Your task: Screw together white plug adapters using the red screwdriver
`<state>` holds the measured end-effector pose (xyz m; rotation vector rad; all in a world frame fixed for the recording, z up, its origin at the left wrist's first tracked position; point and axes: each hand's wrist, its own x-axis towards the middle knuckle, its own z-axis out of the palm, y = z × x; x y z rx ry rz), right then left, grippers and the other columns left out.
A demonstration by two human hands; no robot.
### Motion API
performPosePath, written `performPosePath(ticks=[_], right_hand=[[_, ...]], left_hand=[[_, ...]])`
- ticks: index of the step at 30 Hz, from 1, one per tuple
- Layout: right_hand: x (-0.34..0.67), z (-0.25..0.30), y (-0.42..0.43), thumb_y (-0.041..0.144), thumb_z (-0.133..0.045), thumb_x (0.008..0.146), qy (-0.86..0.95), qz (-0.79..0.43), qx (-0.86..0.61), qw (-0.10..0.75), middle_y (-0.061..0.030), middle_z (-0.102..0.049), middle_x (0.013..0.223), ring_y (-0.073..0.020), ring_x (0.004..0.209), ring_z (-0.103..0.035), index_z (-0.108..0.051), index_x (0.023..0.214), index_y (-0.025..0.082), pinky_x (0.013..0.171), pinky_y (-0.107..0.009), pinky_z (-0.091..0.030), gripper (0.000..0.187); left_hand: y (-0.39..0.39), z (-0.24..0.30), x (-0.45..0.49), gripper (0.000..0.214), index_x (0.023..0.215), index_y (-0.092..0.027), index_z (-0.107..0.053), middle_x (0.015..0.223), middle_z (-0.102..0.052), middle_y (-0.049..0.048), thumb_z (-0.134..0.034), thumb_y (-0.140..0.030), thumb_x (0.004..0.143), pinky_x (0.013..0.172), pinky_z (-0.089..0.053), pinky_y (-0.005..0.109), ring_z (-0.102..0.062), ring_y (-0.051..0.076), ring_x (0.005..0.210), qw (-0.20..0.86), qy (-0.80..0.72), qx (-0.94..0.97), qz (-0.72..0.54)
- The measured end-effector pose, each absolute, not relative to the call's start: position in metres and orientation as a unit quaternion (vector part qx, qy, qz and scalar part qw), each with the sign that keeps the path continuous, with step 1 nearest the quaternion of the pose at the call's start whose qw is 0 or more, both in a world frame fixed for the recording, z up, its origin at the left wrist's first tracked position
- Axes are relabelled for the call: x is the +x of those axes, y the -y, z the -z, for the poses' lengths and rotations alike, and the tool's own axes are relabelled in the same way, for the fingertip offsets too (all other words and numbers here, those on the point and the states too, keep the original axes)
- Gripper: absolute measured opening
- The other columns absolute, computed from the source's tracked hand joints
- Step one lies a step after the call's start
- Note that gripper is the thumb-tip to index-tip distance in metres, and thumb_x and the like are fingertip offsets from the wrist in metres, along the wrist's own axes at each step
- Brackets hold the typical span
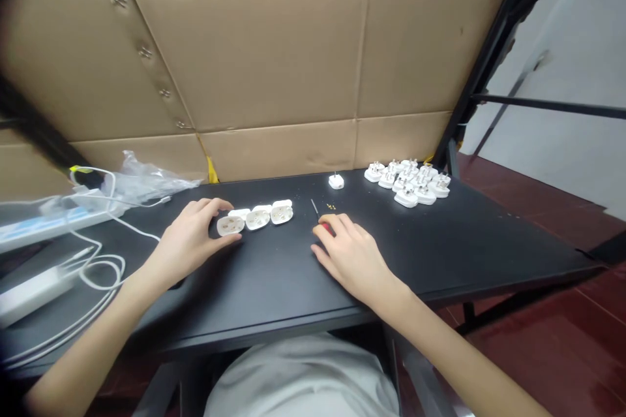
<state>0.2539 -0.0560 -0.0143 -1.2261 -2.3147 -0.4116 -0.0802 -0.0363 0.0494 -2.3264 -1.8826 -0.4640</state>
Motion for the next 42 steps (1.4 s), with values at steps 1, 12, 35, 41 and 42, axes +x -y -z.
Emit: performPosePath(ticks=[1,12,35,41,42], right_hand=[[0.25,0.013,0.058,0.03,-0.059,0.114,0.847,0.145,-0.447,0.249,-0.0125,-0.076,0.136,-0.0273,0.12,-0.071,-0.071,0.118,0.02,0.091,-0.041,-0.058,0.016],[0.187,-0.055,0.089,0.036,-0.063,0.111,0.864,0.106,-0.458,0.179,-0.0161,-0.077,0.117,-0.035,0.103,-0.072,-0.072,0.126,0.017,0.085,-0.049,-0.059,0.026],[0.161,0.018,0.083,0.039,-0.034,0.119,0.829,-0.101,-0.52,0.178,-0.018,-0.035,0.184,-0.0371,0.175,-0.031,-0.044,0.174,0.005,0.143,-0.064,-0.029,0.065],[0.16,0.019,0.085,0.04,-0.036,0.119,0.83,-0.089,-0.52,0.183,-0.0193,-0.034,0.184,-0.0381,0.175,-0.03,-0.045,0.174,0.005,0.142,-0.064,-0.031,0.065],[0.161,0.02,0.086,0.04,-0.036,0.119,0.831,-0.086,-0.516,0.187,-0.0196,-0.035,0.184,-0.0379,0.175,-0.031,-0.045,0.173,0.005,0.142,-0.064,-0.031,0.065]], left_hand=[[0.04,-0.05,-0.075,0.034,0.125,-0.026,-0.065,0.135,-0.072,0.0106,-0.073,-0.044,0.097,0.092,-0.055,0.045,-0.064,0.037,0.126,0.062,0.616,-0.766,0.169],[0.083,-0.085,-0.011,0.035,0.142,-0.026,-0.063,0.152,-0.067,0.0111,-0.051,-0.043,0.113,0.121,-0.051,0.049,-0.06,0.035,0.146,0.069,0.569,-0.745,0.342],[0.106,0.04,-0.034,0.061,0.169,-0.015,-0.057,0.176,-0.052,0.0154,-0.038,-0.04,0.116,0.137,-0.039,0.064,-0.044,0.037,0.168,0.067,0.604,-0.776,0.17],[0.108,0.04,-0.037,0.063,0.172,-0.017,-0.052,0.179,-0.048,0.0142,-0.037,-0.041,0.116,0.138,-0.039,0.063,-0.043,0.036,0.169,0.09,0.588,-0.789,0.156],[0.107,0.041,-0.037,0.063,0.172,-0.018,-0.052,0.179,-0.049,0.014,-0.038,-0.041,0.116,0.137,-0.039,0.062,-0.044,0.036,0.169,0.094,0.588,-0.788,0.159]])
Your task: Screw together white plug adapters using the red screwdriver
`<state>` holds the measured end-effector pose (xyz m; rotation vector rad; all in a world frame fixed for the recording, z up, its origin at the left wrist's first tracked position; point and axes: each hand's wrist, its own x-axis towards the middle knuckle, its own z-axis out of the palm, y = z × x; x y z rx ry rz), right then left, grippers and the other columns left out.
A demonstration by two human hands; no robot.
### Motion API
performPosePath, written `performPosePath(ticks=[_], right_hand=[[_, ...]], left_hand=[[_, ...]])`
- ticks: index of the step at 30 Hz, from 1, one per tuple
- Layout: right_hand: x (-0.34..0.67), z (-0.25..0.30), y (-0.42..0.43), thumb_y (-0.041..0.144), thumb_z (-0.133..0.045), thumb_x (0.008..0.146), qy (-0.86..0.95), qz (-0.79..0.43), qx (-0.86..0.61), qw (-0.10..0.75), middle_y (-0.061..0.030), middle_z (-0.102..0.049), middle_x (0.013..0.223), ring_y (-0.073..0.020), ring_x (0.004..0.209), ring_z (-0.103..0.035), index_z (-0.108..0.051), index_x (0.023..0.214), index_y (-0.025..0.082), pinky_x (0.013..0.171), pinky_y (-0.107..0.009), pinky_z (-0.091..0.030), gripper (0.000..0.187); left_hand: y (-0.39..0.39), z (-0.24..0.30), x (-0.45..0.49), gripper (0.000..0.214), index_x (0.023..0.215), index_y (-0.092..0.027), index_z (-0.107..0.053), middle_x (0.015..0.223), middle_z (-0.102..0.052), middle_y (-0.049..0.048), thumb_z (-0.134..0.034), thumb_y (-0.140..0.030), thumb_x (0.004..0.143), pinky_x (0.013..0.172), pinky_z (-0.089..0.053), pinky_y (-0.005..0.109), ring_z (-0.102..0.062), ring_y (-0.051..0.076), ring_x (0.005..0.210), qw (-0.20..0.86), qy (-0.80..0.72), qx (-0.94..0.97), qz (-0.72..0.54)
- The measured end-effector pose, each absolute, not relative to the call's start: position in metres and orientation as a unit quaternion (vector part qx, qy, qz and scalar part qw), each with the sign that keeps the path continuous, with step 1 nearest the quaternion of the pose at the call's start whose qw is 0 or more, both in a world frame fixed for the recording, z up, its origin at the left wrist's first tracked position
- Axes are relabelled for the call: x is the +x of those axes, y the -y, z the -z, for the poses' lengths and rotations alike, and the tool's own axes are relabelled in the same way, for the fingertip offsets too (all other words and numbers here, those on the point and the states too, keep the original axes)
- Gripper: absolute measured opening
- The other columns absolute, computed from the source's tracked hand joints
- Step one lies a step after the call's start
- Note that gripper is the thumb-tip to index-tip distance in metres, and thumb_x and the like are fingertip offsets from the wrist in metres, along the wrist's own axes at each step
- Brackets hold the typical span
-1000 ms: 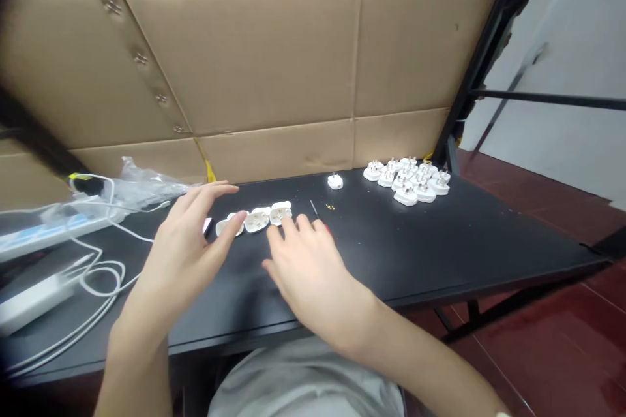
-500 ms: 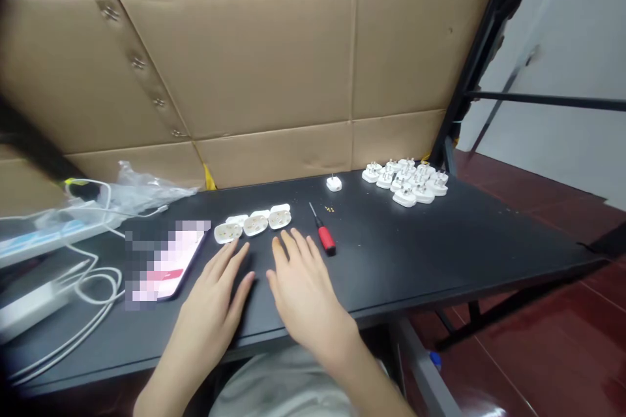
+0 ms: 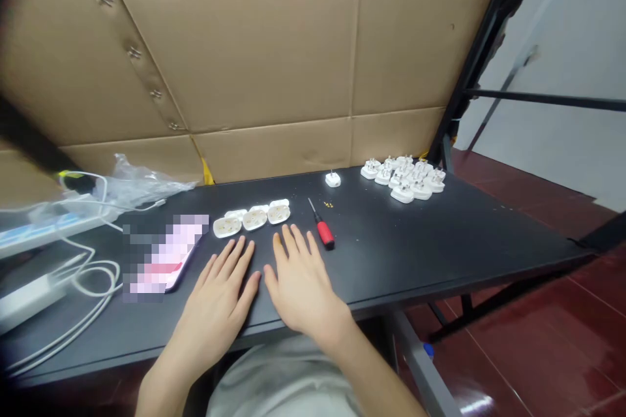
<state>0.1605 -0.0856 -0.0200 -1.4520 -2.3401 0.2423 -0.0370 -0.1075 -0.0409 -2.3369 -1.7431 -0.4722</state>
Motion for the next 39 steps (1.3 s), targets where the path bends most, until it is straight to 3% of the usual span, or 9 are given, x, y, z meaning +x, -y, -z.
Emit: performPosePath(ticks=[6,9,11,16,21,23,25,29,39], right_hand=[[0.1657,0.0228,0.0894,0.028,-0.036,0.118,0.83,-0.08,-0.484,0.267,-0.0183,-0.055,0.174,-0.0333,0.168,-0.044,-0.049,0.17,0.005,0.136,-0.057,-0.046,0.059],[0.1677,0.0214,0.0873,0.019,-0.04,0.114,0.82,-0.097,-0.467,0.316,-0.0158,-0.068,0.158,-0.0302,0.145,-0.064,-0.055,0.166,0.015,0.121,-0.052,-0.059,0.054],[0.1674,0.0211,0.0842,0.015,-0.042,0.112,0.809,-0.11,-0.465,0.342,-0.0125,-0.074,0.143,-0.028,0.127,-0.07,-0.061,0.16,0.022,0.107,-0.048,-0.065,0.052],[0.1664,0.0235,0.0799,0.016,-0.05,0.111,0.775,-0.127,-0.488,0.381,-0.0068,-0.079,0.115,-0.0266,0.109,-0.073,-0.071,0.14,0.029,0.089,-0.04,-0.063,0.039],[0.1675,0.0234,0.0823,0.02,-0.054,0.113,0.757,-0.132,-0.51,0.387,-0.0041,-0.082,0.111,-0.0239,0.102,-0.076,-0.074,0.132,0.031,0.083,-0.036,-0.06,0.03],[0.1667,0.0231,0.0832,0.023,-0.048,0.116,0.755,-0.108,-0.522,0.382,-0.006,-0.083,0.115,-0.0244,0.106,-0.076,-0.075,0.133,0.03,0.086,-0.036,-0.062,0.032],[0.1647,0.0239,0.0838,0.025,-0.042,0.118,0.769,-0.076,-0.523,0.359,-0.0101,-0.082,0.134,-0.0265,0.126,-0.074,-0.074,0.142,0.025,0.1,-0.041,-0.063,0.04],[0.1598,0.027,0.0842,0.03,-0.038,0.119,0.812,-0.047,-0.513,0.275,-0.0155,-0.061,0.17,-0.0335,0.163,-0.052,-0.065,0.158,0.01,0.133,-0.056,-0.048,0.051],[0.1601,0.0193,0.0873,0.037,-0.032,0.12,0.829,-0.068,-0.522,0.189,-0.0133,-0.049,0.179,-0.0326,0.17,-0.042,-0.052,0.171,0.011,0.141,-0.06,-0.036,0.06]], left_hand=[[0.1082,0.0412,-0.0361,0.061,0.171,-0.02,-0.054,0.177,-0.051,0.0137,-0.041,-0.042,0.116,0.137,-0.04,0.062,-0.046,0.035,0.168,0.088,0.59,-0.786,0.165],[0.1085,0.0399,-0.0355,0.061,0.17,-0.02,-0.055,0.178,-0.05,0.0128,-0.039,-0.044,0.116,0.137,-0.04,0.062,-0.045,0.036,0.168,0.088,0.595,-0.782,0.167],[0.1088,0.0385,-0.0356,0.062,0.17,-0.018,-0.055,0.178,-0.049,0.0133,-0.038,-0.045,0.117,0.137,-0.04,0.063,-0.044,0.037,0.168,0.082,0.595,-0.782,0.165],[0.1094,0.0357,-0.0362,0.062,0.17,-0.017,-0.054,0.178,-0.049,0.0136,-0.038,-0.045,0.117,0.137,-0.04,0.062,-0.044,0.036,0.169,0.066,0.592,-0.787,0.163],[0.1097,0.0351,-0.0361,0.062,0.17,-0.018,-0.055,0.178,-0.05,0.0141,-0.039,-0.044,0.117,0.137,-0.04,0.063,-0.044,0.037,0.168,0.065,0.594,-0.784,0.167],[0.1099,0.0342,-0.0359,0.063,0.17,-0.016,-0.055,0.178,-0.049,0.0149,-0.039,-0.045,0.117,0.137,-0.04,0.065,-0.044,0.037,0.168,0.064,0.594,-0.786,0.16],[0.11,0.0331,-0.0358,0.063,0.17,-0.014,-0.054,0.179,-0.048,0.0153,-0.038,-0.045,0.117,0.136,-0.041,0.065,-0.043,0.038,0.169,0.064,0.595,-0.787,0.151],[0.1098,0.0334,-0.0352,0.064,0.171,-0.012,-0.053,0.178,-0.049,0.0154,-0.037,-0.044,0.117,0.137,-0.041,0.064,-0.044,0.037,0.168,0.072,0.596,-0.787,0.145],[0.1098,0.0353,-0.0345,0.064,0.169,-0.013,-0.055,0.177,-0.05,0.0152,-0.037,-0.046,0.118,0.137,-0.04,0.064,-0.044,0.037,0.168,0.069,0.597,-0.783,0.159]])
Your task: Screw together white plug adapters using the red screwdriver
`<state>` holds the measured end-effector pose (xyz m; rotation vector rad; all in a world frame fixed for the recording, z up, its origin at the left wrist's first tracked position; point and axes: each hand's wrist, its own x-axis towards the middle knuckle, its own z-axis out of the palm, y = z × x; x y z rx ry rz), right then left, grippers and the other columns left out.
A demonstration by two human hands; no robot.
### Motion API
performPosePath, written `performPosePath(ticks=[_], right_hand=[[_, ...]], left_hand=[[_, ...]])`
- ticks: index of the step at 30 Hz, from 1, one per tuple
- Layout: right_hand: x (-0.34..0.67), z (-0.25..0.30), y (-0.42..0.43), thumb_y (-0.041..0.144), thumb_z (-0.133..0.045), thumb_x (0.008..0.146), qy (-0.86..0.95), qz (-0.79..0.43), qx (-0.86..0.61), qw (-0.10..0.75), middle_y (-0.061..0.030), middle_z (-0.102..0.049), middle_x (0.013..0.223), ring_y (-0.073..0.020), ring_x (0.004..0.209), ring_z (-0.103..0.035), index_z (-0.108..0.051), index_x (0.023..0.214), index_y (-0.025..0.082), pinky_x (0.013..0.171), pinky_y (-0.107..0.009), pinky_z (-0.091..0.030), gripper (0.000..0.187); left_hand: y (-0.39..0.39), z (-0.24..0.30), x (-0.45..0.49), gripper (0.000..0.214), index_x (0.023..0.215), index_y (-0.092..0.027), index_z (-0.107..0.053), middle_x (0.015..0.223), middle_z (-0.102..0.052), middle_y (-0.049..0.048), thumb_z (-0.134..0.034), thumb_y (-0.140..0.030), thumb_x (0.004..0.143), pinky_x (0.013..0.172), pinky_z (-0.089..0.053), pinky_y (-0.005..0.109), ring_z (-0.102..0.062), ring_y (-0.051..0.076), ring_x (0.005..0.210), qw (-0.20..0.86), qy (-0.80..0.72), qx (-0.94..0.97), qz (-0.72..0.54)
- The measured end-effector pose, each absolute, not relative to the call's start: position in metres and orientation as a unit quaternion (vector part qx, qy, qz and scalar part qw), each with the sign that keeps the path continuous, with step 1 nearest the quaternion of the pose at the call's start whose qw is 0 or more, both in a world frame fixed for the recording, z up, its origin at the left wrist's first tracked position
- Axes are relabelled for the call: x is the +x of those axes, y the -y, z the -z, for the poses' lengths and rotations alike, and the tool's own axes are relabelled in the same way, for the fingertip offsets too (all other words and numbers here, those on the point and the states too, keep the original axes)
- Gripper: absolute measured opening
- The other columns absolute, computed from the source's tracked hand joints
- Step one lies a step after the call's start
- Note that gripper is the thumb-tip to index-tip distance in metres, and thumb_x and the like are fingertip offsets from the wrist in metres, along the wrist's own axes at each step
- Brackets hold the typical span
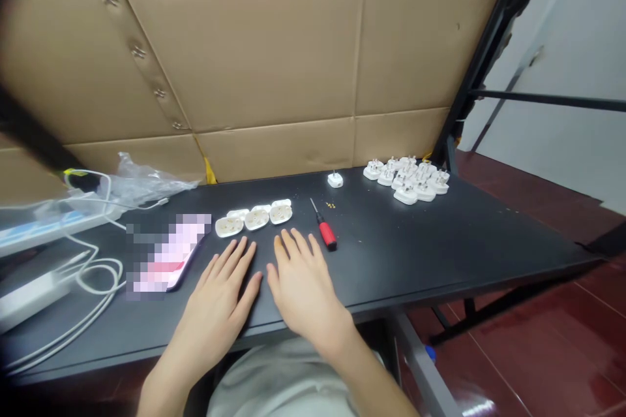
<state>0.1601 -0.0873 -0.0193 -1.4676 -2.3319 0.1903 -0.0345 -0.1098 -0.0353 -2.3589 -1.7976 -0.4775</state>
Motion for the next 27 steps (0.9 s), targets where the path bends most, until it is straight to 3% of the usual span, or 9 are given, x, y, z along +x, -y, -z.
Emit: performPosePath(ticks=[6,12,16,18,19,23,27], right_hand=[[0.16,0.021,0.088,0.038,-0.031,0.12,0.83,-0.076,-0.518,0.193,-0.0133,-0.046,0.18,-0.0335,0.172,-0.04,-0.05,0.172,0.009,0.142,-0.061,-0.034,0.062],[0.163,0.019,0.091,0.042,-0.038,0.12,0.814,-0.14,-0.505,0.25,-0.013,-0.047,0.18,-0.0313,0.173,-0.038,-0.051,0.171,0.011,0.144,-0.059,-0.03,0.062],[0.157,0.013,0.099,0.053,-0.044,0.118,0.716,-0.268,-0.473,0.438,-0.0056,-0.035,0.187,-0.025,0.177,-0.029,-0.033,0.181,0.024,0.146,-0.056,-0.027,0.07],[0.151,0.009,0.102,0.056,-0.045,0.118,0.61,-0.34,-0.435,0.568,-0.0022,-0.029,0.19,-0.0223,0.177,-0.029,-0.014,0.184,0.035,0.144,-0.055,-0.03,0.076],[0.147,0.006,0.103,0.057,-0.044,0.118,0.559,-0.38,-0.402,0.618,-0.0014,-0.029,0.19,-0.0217,0.176,-0.03,-0.012,0.184,0.038,0.143,-0.055,-0.032,0.076],[0.14,-0.006,0.099,0.063,-0.042,0.115,0.334,-0.551,-0.267,0.717,-0.0037,-0.045,0.183,-0.0221,0.169,-0.045,-0.031,0.18,0.035,0.139,-0.055,-0.039,0.071],[0.143,-0.012,0.09,0.067,-0.046,0.11,0.115,-0.679,-0.211,0.694,-0.01,-0.061,0.171,-0.0237,0.161,-0.056,-0.05,0.169,0.023,0.135,-0.053,-0.045,0.074]], left_hand=[[0.109,0.034,-0.034,0.064,0.169,-0.012,-0.055,0.178,-0.049,0.0171,-0.04,-0.046,0.117,0.137,-0.038,0.068,-0.042,0.039,0.169,0.038,0.6,-0.78,0.174],[0.117,0.031,-0.035,0.067,0.176,-0.025,-0.045,0.179,-0.05,0.0134,-0.05,-0.051,0.114,0.141,-0.026,0.068,-0.042,0.036,0.169,-0.09,0.589,-0.751,0.286],[0.124,0.015,-0.021,0.069,0.173,-0.036,-0.046,0.181,-0.047,0.0094,-0.063,-0.058,0.11,0.142,-0.026,0.063,-0.039,0.034,0.171,-0.25,0.589,-0.632,0.436],[0.126,0.001,-0.01,0.077,0.174,-0.038,-0.043,0.177,-0.054,0.0111,-0.07,-0.061,0.105,0.141,-0.029,0.061,-0.042,0.034,0.17,-0.333,0.555,-0.544,0.534],[0.127,-0.007,-0.004,0.077,0.174,-0.036,-0.044,0.175,-0.056,0.0121,-0.069,-0.062,0.106,0.141,-0.028,0.061,-0.045,0.034,0.168,-0.35,0.538,-0.493,0.587],[0.129,-0.032,0.013,0.068,0.169,-0.037,-0.052,0.173,-0.058,0.0101,-0.055,-0.068,0.109,0.136,-0.037,0.067,-0.045,0.035,0.168,-0.432,0.445,-0.307,0.722],[0.13,-0.036,0.018,0.069,0.166,-0.034,-0.055,0.174,-0.056,0.0126,-0.058,-0.065,0.105,0.13,-0.045,0.071,-0.051,0.037,0.164,-0.511,0.374,-0.187,0.751]])
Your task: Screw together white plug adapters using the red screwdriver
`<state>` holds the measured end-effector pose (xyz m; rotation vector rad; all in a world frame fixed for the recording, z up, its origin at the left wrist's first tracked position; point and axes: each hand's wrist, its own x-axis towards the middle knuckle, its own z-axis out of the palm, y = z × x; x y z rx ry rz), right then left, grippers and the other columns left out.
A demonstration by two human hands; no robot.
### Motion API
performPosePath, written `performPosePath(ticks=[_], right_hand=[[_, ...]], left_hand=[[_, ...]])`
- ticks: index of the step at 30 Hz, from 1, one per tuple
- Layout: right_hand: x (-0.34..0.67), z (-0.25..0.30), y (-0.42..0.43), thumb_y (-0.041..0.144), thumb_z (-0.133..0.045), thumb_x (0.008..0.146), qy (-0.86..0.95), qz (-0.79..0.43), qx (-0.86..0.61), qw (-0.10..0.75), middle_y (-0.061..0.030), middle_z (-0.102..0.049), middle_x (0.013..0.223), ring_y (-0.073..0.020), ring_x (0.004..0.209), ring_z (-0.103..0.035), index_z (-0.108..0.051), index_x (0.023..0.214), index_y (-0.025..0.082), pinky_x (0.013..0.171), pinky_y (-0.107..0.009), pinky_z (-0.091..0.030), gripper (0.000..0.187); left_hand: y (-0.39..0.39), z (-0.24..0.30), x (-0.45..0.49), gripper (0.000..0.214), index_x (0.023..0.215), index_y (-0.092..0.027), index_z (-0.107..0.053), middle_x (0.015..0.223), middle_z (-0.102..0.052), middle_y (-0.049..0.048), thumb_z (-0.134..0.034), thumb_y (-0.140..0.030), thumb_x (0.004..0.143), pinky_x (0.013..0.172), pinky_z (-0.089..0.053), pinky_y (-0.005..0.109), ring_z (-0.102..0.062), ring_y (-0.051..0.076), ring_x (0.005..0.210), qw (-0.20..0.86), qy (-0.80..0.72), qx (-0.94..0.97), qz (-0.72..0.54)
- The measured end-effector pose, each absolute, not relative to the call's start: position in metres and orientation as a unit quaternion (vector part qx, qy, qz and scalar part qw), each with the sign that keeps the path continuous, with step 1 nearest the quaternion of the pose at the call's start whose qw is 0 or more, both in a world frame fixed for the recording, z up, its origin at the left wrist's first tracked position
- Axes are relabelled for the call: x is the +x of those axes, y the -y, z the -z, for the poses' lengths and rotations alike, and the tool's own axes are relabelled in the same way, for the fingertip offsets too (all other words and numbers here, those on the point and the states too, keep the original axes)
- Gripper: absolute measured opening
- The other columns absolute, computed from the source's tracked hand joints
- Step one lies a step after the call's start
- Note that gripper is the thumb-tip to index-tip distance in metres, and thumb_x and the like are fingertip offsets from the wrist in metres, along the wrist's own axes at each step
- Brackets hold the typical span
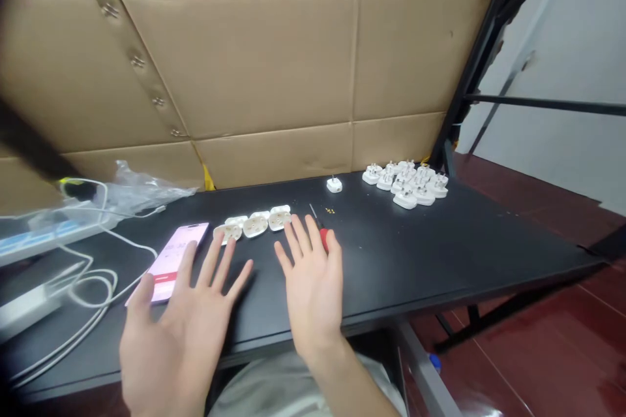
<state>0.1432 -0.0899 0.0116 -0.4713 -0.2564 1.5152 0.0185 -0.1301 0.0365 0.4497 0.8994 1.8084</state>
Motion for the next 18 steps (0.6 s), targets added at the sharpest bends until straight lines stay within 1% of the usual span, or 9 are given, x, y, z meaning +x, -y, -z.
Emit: performPosePath(ticks=[4,7,8,10,12,13,14,16,18], right_hand=[[0.145,-0.008,0.085,0.068,-0.048,0.107,0.0,-0.727,-0.195,0.658,-0.013,-0.066,0.165,-0.0243,0.154,-0.064,-0.053,0.166,0.019,0.131,-0.051,-0.05,0.076],[0.143,-0.002,0.083,0.069,-0.046,0.107,-0.006,-0.735,-0.207,0.646,-0.0134,-0.064,0.167,-0.0237,0.154,-0.064,-0.049,0.169,0.019,0.13,-0.049,-0.052,0.08],[0.143,0.0,0.083,0.07,-0.041,0.108,0.02,-0.729,-0.223,0.647,-0.0139,-0.061,0.17,-0.0234,0.156,-0.063,-0.047,0.17,0.018,0.129,-0.048,-0.052,0.081],[0.145,0.004,0.081,0.069,-0.02,0.113,0.141,-0.704,-0.283,0.635,-0.016,-0.053,0.176,-0.0229,0.16,-0.058,-0.04,0.175,0.018,0.128,-0.05,-0.053,0.082],[0.148,0.011,0.078,0.054,0.01,0.114,0.325,-0.646,-0.362,0.588,-0.0187,-0.045,0.181,-0.0217,0.163,-0.054,-0.03,0.18,0.017,0.124,-0.053,-0.056,0.086],[0.149,0.014,0.076,0.045,0.019,0.112,0.404,-0.607,-0.391,0.562,-0.0195,-0.043,0.181,-0.0206,0.163,-0.053,-0.025,0.182,0.017,0.122,-0.053,-0.058,0.088],[0.15,0.018,0.074,0.037,0.024,0.11,0.462,-0.566,-0.41,0.546,-0.0197,-0.043,0.181,-0.0194,0.162,-0.053,-0.02,0.183,0.016,0.12,-0.051,-0.06,0.088],[0.149,0.026,0.072,0.026,0.019,0.11,0.527,-0.481,-0.433,0.551,-0.0198,-0.052,0.175,-0.0195,0.159,-0.057,-0.016,0.183,0.018,0.116,-0.052,-0.063,0.082],[0.147,0.029,0.072,0.023,0.014,0.111,0.546,-0.445,-0.444,0.554,-0.0196,-0.057,0.171,-0.0203,0.157,-0.06,-0.015,0.183,0.019,0.113,-0.052,-0.065,0.078]], left_hand=[[0.126,-0.026,0.021,0.067,0.167,-0.029,-0.053,0.178,-0.051,0.0154,-0.059,-0.056,0.106,0.133,-0.041,0.069,-0.052,0.034,0.164,0.542,-0.324,0.124,-0.765],[0.122,-0.018,0.023,0.07,0.17,-0.028,-0.049,0.18,-0.047,0.0158,-0.057,-0.056,0.106,0.135,-0.038,0.068,-0.049,0.034,0.166,0.569,-0.298,0.087,-0.761],[0.121,-0.016,0.023,0.072,0.172,-0.027,-0.047,0.181,-0.045,0.0165,-0.056,-0.056,0.106,0.134,-0.039,0.068,-0.047,0.034,0.167,0.572,-0.294,0.085,-0.761],[0.121,-0.011,0.022,0.077,0.175,-0.026,-0.043,0.182,-0.044,0.0173,-0.053,-0.06,0.106,0.133,-0.042,0.068,-0.044,0.036,0.169,0.562,-0.3,0.112,-0.763],[0.122,-0.005,0.02,0.081,0.177,-0.028,-0.04,0.182,-0.044,0.015,-0.047,-0.066,0.107,0.131,-0.047,0.067,-0.042,0.037,0.17,0.534,-0.331,0.181,-0.757],[0.122,-0.002,0.019,0.082,0.179,-0.03,-0.038,0.183,-0.043,0.013,-0.042,-0.07,0.107,0.13,-0.049,0.067,-0.041,0.037,0.17,0.518,-0.354,0.229,-0.745],[0.123,0.001,0.018,0.084,0.18,-0.032,-0.034,0.184,-0.041,0.0112,-0.035,-0.074,0.108,0.128,-0.051,0.067,-0.04,0.038,0.171,0.498,-0.379,0.284,-0.726],[0.123,0.005,0.017,0.087,0.182,-0.033,-0.028,0.186,-0.037,0.0087,-0.023,-0.077,0.108,0.125,-0.054,0.067,-0.039,0.038,0.171,0.465,-0.417,0.368,-0.689],[0.122,0.005,0.016,0.087,0.182,-0.033,-0.029,0.186,-0.038,0.0086,-0.022,-0.077,0.108,0.124,-0.057,0.065,-0.042,0.038,0.169,0.455,-0.433,0.382,-0.678]])
